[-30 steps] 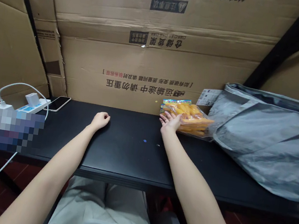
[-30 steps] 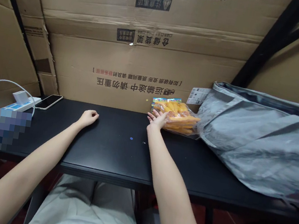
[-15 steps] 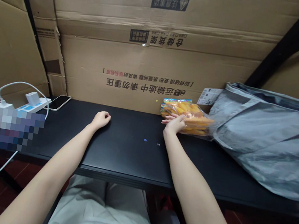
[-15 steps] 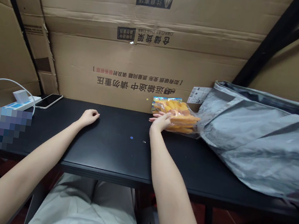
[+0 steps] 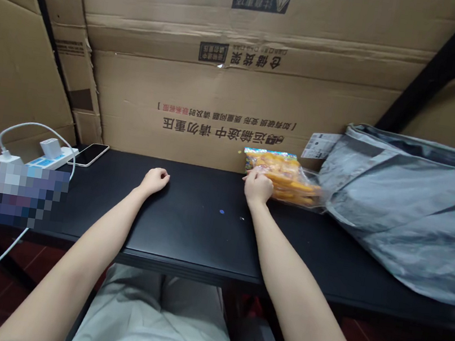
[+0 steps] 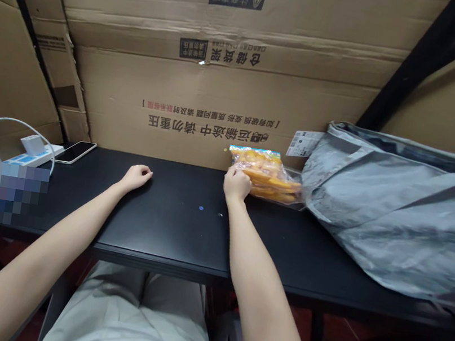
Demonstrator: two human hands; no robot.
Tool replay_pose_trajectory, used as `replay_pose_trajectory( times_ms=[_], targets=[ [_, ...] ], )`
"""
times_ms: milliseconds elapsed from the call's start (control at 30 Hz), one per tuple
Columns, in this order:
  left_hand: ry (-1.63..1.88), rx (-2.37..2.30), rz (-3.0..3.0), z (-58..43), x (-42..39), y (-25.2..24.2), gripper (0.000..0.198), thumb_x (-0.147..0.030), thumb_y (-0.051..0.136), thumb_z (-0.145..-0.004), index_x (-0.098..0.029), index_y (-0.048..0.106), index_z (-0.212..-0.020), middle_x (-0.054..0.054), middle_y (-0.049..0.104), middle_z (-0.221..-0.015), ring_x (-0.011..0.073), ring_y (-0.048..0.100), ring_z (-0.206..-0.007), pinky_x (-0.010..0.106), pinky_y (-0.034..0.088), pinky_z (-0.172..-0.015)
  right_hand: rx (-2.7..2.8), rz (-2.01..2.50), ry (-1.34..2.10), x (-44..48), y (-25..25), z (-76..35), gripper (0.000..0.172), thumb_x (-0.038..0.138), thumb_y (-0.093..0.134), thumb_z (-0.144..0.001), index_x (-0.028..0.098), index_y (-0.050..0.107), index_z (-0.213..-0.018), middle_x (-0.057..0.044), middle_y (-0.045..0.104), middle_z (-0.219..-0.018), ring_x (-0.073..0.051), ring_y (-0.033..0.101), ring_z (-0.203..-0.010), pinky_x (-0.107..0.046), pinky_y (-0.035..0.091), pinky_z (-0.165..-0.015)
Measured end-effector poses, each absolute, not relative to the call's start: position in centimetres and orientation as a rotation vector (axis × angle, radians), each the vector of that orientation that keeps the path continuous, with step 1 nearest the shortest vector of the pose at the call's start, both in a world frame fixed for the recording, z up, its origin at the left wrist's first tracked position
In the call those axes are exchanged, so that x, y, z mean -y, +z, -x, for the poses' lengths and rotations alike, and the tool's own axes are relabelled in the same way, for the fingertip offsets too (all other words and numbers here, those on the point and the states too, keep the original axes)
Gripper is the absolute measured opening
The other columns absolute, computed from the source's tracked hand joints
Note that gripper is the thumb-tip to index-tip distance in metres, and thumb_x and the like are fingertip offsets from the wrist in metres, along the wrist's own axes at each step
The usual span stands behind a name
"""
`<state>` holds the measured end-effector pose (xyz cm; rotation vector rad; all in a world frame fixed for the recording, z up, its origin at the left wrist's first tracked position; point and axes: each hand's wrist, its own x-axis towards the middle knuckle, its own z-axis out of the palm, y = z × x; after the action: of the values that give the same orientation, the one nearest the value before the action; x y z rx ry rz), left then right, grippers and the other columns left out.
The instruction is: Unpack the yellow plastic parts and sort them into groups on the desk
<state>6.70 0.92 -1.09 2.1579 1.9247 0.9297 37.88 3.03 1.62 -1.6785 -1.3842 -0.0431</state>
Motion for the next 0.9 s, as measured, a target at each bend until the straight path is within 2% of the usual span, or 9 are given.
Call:
replay_pose_trajectory(
  times_ms=[100, 267, 667, 900],
  targets=[
    [0.935, -1.914, -2.164, -6.6, -0.9, -1.1, 0.021, -0.023, 0.052, -0.084, -0.017, 0.067, -0.071, 0.006, 0.069, -0.077, 0.0172, 0.061, -0.075, 0.027, 0.043, -0.071, 1.480, 1.846, -0.182, -2.1, 2.4, -36.7, 0.050, 0.033, 0.032, -0.095, 0.010, 0.076, -0.084, -0.019, 0.072, -0.078, -0.029, 0.070, -0.085, -0.037, 0.048, -0.081],
    [0.919, -1.927, -2.150, -6.6, -0.9, -1.1, 0.021, -0.024, 0.052, -0.084, -0.017, 0.068, -0.072, 0.005, 0.069, -0.077, 0.0172, 0.062, -0.075, 0.027, 0.044, -0.071, 1.604, 1.927, -0.288, -0.6, 3.6, -34.5, 0.048, 0.029, 0.033, -0.096, 0.006, 0.075, -0.096, -0.024, 0.072, -0.087, -0.032, 0.070, -0.085, -0.038, 0.049, -0.078],
    [0.909, -1.927, -2.167, -6.7, -0.9, -1.0, 0.021, -0.024, 0.052, -0.084, -0.017, 0.068, -0.072, 0.006, 0.069, -0.077, 0.0175, 0.061, -0.075, 0.027, 0.044, -0.071, 1.735, 1.937, -0.358, 0.5, 4.2, -33.2, 0.048, 0.027, 0.032, -0.097, 0.007, 0.075, -0.097, -0.022, 0.073, -0.087, -0.030, 0.071, -0.085, -0.034, 0.050, -0.076],
    [0.902, -1.914, -2.186, -6.6, -1.1, -1.2, 0.018, -0.023, 0.052, -0.084, -0.017, 0.067, -0.076, 0.006, 0.068, -0.081, 0.0177, 0.062, -0.079, 0.028, 0.047, -0.075, 1.845, 1.809, -0.321, 1.2, 4.1, -31.5, 0.044, 0.030, 0.038, -0.094, 0.010, 0.077, -0.088, -0.018, 0.074, -0.086, -0.029, 0.071, -0.084, -0.032, 0.050, -0.076]
  ],
)
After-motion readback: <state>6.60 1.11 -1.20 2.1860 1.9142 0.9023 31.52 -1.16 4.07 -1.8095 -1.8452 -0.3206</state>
